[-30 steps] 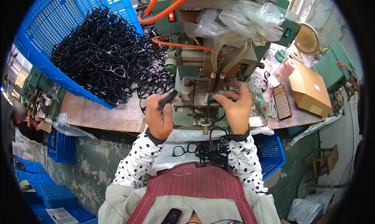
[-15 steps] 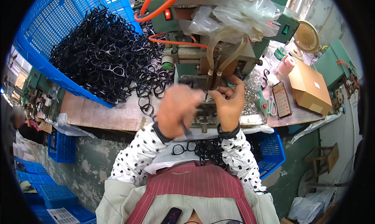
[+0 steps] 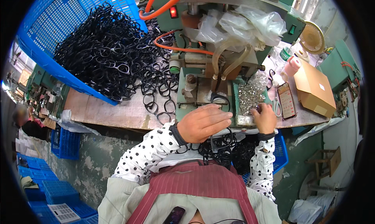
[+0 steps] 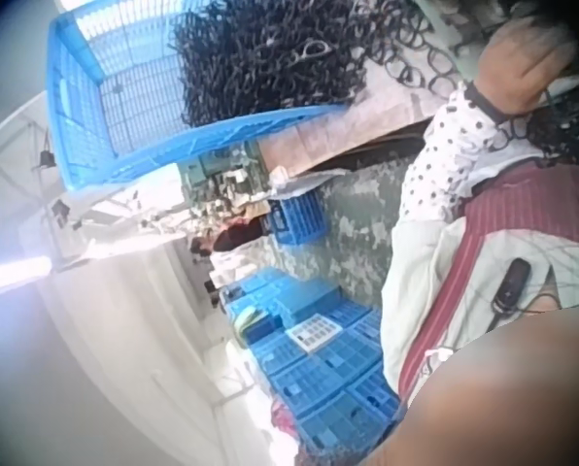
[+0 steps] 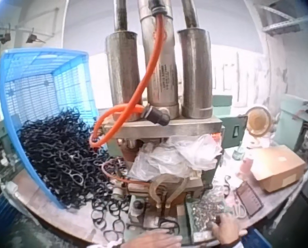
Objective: The person repeatedly picks up black eyeglass frames from a blue basket, places them into a press machine, and removes them after processing. The person also handles small metal components from a tray and places them into the frames.
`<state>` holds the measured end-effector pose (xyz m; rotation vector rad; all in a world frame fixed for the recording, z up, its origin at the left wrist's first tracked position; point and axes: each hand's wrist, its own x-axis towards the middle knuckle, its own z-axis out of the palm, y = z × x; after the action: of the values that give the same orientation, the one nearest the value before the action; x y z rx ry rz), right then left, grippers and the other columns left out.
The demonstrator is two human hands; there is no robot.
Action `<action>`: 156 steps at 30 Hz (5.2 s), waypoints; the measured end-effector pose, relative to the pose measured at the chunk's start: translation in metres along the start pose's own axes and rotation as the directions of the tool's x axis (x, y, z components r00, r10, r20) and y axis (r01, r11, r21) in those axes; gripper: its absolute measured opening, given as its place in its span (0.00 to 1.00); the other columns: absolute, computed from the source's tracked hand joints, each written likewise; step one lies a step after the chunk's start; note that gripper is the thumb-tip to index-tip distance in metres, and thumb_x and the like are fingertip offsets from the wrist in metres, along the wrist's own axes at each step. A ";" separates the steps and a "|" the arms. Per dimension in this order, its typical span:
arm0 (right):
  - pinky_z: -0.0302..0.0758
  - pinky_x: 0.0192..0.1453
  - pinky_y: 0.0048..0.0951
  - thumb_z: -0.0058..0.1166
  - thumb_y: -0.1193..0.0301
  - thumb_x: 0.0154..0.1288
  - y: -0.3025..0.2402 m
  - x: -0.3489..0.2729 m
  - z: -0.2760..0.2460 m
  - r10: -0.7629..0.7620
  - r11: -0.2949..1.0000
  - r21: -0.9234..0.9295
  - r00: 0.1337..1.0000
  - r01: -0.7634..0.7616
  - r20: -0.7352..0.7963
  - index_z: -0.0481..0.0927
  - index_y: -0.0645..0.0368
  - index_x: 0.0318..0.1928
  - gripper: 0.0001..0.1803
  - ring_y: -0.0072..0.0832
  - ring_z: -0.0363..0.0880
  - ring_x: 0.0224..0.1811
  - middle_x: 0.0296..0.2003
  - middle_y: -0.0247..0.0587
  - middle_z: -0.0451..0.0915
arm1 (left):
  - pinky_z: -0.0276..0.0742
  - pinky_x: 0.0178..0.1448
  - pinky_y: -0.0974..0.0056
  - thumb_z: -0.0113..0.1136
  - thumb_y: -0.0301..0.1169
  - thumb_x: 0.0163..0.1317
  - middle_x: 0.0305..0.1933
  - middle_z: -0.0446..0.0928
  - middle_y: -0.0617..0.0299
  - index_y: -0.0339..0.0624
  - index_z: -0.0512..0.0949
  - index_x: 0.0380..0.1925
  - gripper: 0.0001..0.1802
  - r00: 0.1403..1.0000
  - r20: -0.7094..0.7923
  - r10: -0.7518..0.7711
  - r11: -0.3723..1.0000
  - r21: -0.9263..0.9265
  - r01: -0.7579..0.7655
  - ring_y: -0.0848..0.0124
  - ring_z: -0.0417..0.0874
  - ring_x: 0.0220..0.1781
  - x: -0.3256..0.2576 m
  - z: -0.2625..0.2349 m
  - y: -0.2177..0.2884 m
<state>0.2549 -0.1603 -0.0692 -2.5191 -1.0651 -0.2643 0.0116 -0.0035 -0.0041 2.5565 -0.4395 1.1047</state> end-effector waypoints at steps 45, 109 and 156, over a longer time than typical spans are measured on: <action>0.61 0.27 0.16 0.65 0.78 0.52 -0.138 -0.003 -0.054 -0.040 0.271 0.959 0.995 -0.079 0.093 0.79 0.64 0.46 0.18 0.10 0.64 0.23 0.32 0.33 0.83 | 0.74 0.56 0.53 0.65 0.25 0.46 0.44 0.81 0.60 0.40 0.77 0.50 0.26 0.978 -0.193 -0.078 0.974 0.195 0.116 0.62 0.80 0.43 0.012 -0.013 0.008; 0.73 0.37 0.33 0.66 0.70 0.56 0.012 0.024 0.029 0.244 0.875 0.484 0.880 -0.018 -0.408 0.88 0.52 0.37 0.07 0.33 0.77 0.32 0.26 0.40 0.81 | 0.75 0.36 0.61 0.55 0.31 0.68 0.31 0.79 0.54 0.42 0.70 0.54 0.16 0.251 -0.531 -0.809 0.303 -0.011 0.953 0.62 0.82 0.31 -0.151 -0.050 -0.048; 0.78 0.40 0.40 0.67 0.62 0.52 0.007 0.017 -0.023 0.115 0.937 0.325 0.992 -0.128 0.060 0.82 0.58 0.41 0.18 0.41 0.84 0.34 0.33 0.46 0.85 | 0.75 0.61 0.50 0.56 0.18 0.53 0.57 0.78 0.53 0.38 0.76 0.54 0.25 1.000 -0.025 -0.002 0.998 -0.056 0.001 0.58 0.80 0.54 0.000 -0.001 -0.001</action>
<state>0.2713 -0.1635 -0.0455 -2.2836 -0.8802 0.0006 0.0114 -0.0020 -0.0035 2.4918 -0.4559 1.1075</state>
